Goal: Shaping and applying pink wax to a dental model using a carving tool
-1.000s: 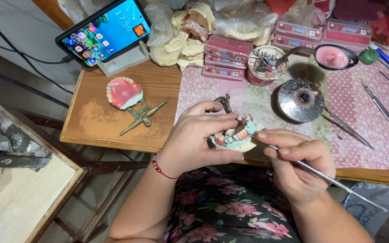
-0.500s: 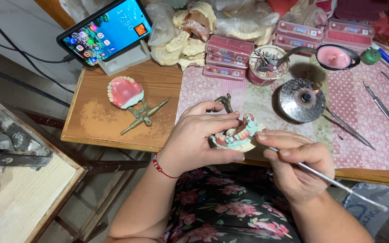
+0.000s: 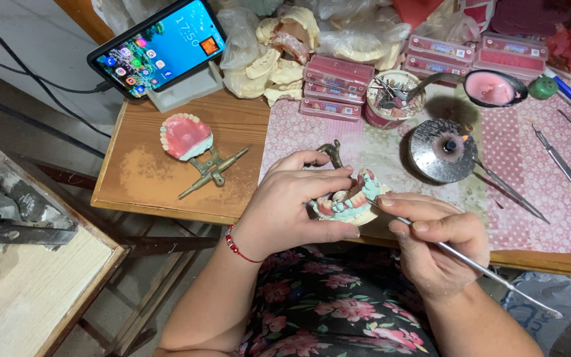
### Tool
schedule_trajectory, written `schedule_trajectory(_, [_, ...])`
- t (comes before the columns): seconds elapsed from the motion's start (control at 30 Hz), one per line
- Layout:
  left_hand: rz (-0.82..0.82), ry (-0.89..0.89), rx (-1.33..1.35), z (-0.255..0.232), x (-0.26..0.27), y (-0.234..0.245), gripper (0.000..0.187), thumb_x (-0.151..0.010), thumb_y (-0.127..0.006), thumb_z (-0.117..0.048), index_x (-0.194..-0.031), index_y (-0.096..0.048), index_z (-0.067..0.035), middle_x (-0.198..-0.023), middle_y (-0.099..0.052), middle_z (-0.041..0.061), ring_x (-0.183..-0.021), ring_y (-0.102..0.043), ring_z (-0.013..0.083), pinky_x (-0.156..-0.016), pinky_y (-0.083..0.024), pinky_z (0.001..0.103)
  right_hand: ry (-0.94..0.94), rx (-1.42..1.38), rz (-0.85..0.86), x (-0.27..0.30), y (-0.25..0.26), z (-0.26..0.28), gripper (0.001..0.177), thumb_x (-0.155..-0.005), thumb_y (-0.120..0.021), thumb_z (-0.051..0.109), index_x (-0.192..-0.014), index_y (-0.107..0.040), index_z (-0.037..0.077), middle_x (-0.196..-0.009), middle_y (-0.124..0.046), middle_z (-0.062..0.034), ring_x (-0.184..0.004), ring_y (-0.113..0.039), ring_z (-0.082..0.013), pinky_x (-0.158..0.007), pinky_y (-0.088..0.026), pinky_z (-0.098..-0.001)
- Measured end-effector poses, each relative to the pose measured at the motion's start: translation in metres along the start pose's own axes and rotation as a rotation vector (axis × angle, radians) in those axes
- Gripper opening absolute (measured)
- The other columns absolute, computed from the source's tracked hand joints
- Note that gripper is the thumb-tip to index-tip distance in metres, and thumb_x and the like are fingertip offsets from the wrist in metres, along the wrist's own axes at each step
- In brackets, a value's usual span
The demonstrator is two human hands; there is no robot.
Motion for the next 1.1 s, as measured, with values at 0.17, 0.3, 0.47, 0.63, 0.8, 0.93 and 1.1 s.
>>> schedule_trajectory(0.17, [-0.012, -0.023, 0.0, -0.002, -0.0011, 0.0015, 0.06, -0.078, -0.079, -0.056, -0.116, -0.077, -0.011, -0.126, -0.076, 0.005, -0.122, -0.06, 0.0327, -0.101, -0.053, 0.043, 0.001, -0.005, -0.006, 0.0024, 0.0001, -0.0022, 0.024, -0.097, -0.065, 0.001, -0.106, -0.046, 0.013, -0.107, -0.071, -0.0266, -0.101, -0.078, -0.0371, -0.1, -0.068, -0.0491])
schedule_trajectory(0.3, [-0.007, -0.011, -0.009, -0.0004, -0.0003, 0.0, 0.061, -0.077, -0.08, -0.057, -0.117, -0.077, -0.011, -0.128, -0.075, 0.005, -0.125, -0.06, 0.033, -0.103, -0.052, 0.043, -0.007, -0.007, 0.004, 0.0037, 0.0017, -0.0038, 0.025, -0.097, -0.065, -0.001, -0.106, -0.047, 0.014, -0.108, -0.071, -0.0267, -0.102, -0.078, -0.0376, -0.102, -0.068, -0.0499])
schedule_trajectory(0.47, [-0.014, -0.019, -0.01, -0.0016, -0.0009, 0.0012, 0.061, -0.077, -0.079, -0.058, -0.117, -0.077, -0.012, -0.127, -0.076, 0.005, -0.124, -0.06, 0.0325, -0.103, -0.052, 0.042, 0.036, 0.006, 0.028, 0.0006, -0.0004, -0.0018, 0.025, -0.098, -0.065, 0.002, -0.108, -0.046, 0.015, -0.107, -0.072, -0.0242, -0.101, -0.079, -0.0361, -0.099, -0.069, -0.0492])
schedule_trajectory(0.63, [-0.014, -0.007, -0.008, -0.0022, -0.001, 0.0011, 0.061, -0.077, -0.079, -0.058, -0.117, -0.078, -0.013, -0.128, -0.076, 0.004, -0.124, -0.06, 0.0315, -0.102, -0.052, 0.042, 0.033, 0.023, 0.056, 0.0013, 0.0, -0.0013, 0.024, -0.099, -0.066, 0.004, -0.111, -0.049, 0.018, -0.11, -0.073, -0.0211, -0.103, -0.08, -0.0358, -0.099, -0.07, -0.0491])
schedule_trajectory(0.8, [-0.031, -0.035, -0.013, -0.0015, -0.0004, 0.0006, 0.062, -0.076, -0.08, -0.058, -0.117, -0.078, -0.011, -0.126, -0.076, 0.005, -0.122, -0.061, 0.0324, -0.102, -0.053, 0.042, 0.126, 0.062, 0.079, 0.0017, -0.0019, 0.0014, 0.027, -0.096, -0.069, 0.0, -0.111, -0.053, 0.015, -0.113, -0.073, -0.0219, -0.105, -0.079, -0.0322, -0.101, -0.069, -0.0486])
schedule_trajectory(0.93, [-0.036, -0.041, -0.017, -0.0003, -0.0001, 0.0002, 0.064, -0.075, -0.08, -0.059, -0.117, -0.078, -0.01, -0.126, -0.076, 0.006, -0.122, -0.061, 0.0329, -0.102, -0.053, 0.043, 0.158, 0.055, 0.036, 0.0009, -0.003, -0.0007, 0.025, -0.091, -0.073, 0.0, -0.103, -0.054, 0.012, -0.106, -0.073, -0.0223, -0.099, -0.08, -0.0329, -0.096, -0.071, -0.0485])
schedule_trajectory(1.1, [-0.021, -0.016, -0.016, -0.0018, -0.0006, 0.0015, 0.063, -0.076, -0.078, -0.06, -0.115, -0.078, -0.011, -0.126, -0.076, 0.004, -0.123, -0.06, 0.0329, -0.101, -0.053, 0.043, 0.078, 0.026, 0.054, 0.0013, -0.001, -0.0023, 0.022, -0.097, -0.068, 0.002, -0.106, -0.053, 0.014, -0.11, -0.072, -0.0227, -0.102, -0.08, -0.0329, -0.099, -0.07, -0.049])
Point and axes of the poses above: each hand's wrist, its own x-axis away from the middle knuckle, its own y-axis out of the back of the hand, z = x × y, the point moved 3 cm from there along -x, towards the middle knuckle
